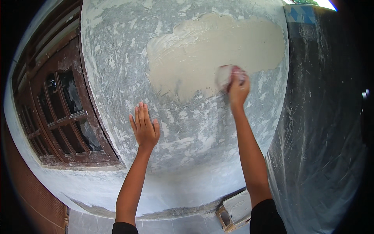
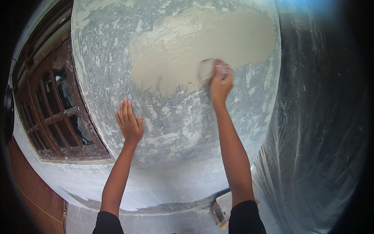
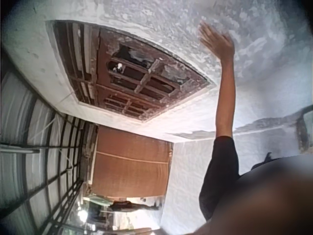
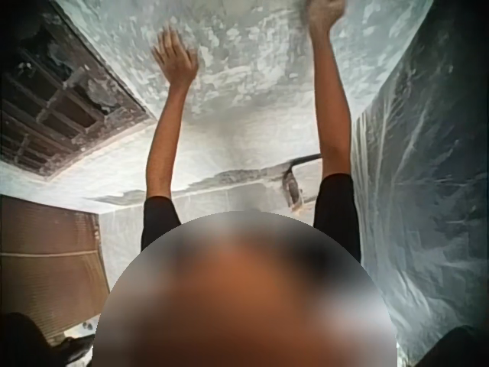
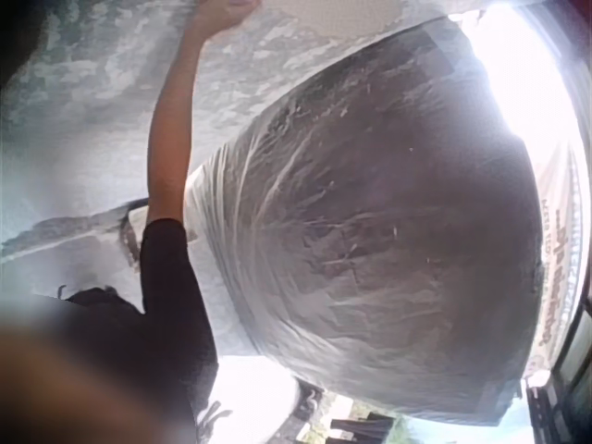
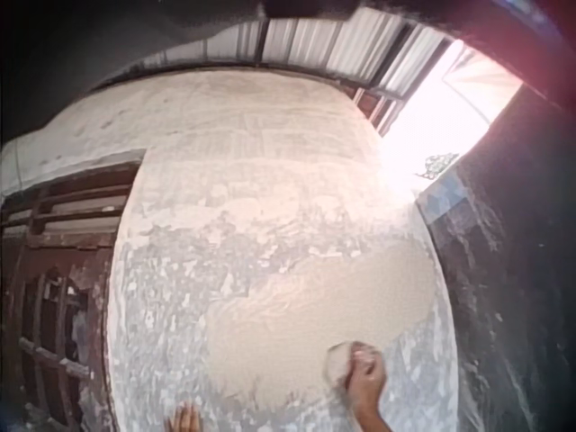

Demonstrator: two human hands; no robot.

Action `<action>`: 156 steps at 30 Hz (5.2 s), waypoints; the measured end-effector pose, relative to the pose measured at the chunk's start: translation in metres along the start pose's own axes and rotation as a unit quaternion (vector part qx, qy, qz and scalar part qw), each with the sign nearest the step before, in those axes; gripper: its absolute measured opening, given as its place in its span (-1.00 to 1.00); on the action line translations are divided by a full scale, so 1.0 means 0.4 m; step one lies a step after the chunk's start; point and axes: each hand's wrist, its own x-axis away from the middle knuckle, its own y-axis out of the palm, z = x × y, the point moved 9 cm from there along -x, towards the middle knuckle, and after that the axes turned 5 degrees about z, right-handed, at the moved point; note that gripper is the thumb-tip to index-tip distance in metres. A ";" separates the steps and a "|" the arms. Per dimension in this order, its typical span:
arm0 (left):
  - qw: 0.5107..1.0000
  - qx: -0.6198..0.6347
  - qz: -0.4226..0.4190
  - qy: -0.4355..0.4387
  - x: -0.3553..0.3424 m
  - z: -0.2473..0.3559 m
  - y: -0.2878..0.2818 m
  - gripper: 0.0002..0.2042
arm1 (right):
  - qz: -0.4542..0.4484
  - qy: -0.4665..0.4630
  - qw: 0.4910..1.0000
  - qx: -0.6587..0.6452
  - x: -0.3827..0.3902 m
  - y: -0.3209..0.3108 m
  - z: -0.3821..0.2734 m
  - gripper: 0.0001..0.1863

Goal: The person applies plaster to a wall using a putty knife, repeatedly scooping plaster paste from a tray on the floor and spreading it onto the wall.

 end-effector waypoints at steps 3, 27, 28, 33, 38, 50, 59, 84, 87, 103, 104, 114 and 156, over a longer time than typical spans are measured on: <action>1.000 -0.003 -0.004 -0.003 0.007 0.000 0.004 -0.39 | 0.015 0.038 0.996 -0.084 0.006 0.000 0.016 -0.61; 0.996 0.037 -0.056 -0.057 0.123 0.059 0.016 -0.36 | -0.015 -0.009 1.000 -0.018 0.004 -0.001 0.017 -0.64; 0.996 0.032 -0.054 -0.058 0.124 0.054 0.010 -0.36 | 0.081 0.106 0.986 -0.105 0.008 -0.034 0.042 -0.63; 0.994 0.041 -0.085 -0.059 0.142 0.080 -0.010 -0.34 | -0.178 -0.208 0.951 0.142 0.094 0.103 -0.041 -0.62; 0.988 0.060 -0.126 -0.061 0.165 0.079 -0.033 -0.33 | 0.134 0.182 0.967 -0.117 0.023 -0.061 0.030 -0.64; 0.945 0.232 -0.208 -0.099 0.440 0.286 0.006 -0.40 | -0.005 0.226 0.973 -0.040 0.247 -0.469 0.332 -0.66; 0.793 0.365 -0.432 -0.226 1.108 0.624 -0.012 -0.57 | -0.088 0.375 0.866 0.318 0.817 -1.406 0.612 -0.68; 0.516 0.420 -0.570 -0.482 2.028 1.191 -0.171 -0.46 | -0.410 0.262 0.732 0.476 1.336 -1.595 0.884 -0.78; 0.507 0.430 -0.568 -0.486 2.028 1.211 -0.170 -0.46 | -0.400 0.247 0.742 0.478 1.340 -1.596 0.889 -0.79; 0.452 0.443 -0.587 -0.505 2.038 1.214 -0.187 -0.43 | -0.292 0.404 0.731 0.466 1.376 -1.696 0.930 -0.79; 0.450 0.441 -0.595 -0.499 2.040 1.213 -0.189 -0.42 | -0.292 0.405 0.729 0.468 1.375 -1.696 0.926 -0.78; 0.421 0.445 -0.599 -0.515 2.031 1.209 -0.196 -0.46 | -0.324 0.411 0.733 0.435 1.366 -1.720 0.910 -0.78; 0.692 0.548 -0.248 -0.398 0.850 0.705 0.023 -0.54 | -0.099 0.450 0.871 -0.173 0.673 -1.040 0.447 -0.77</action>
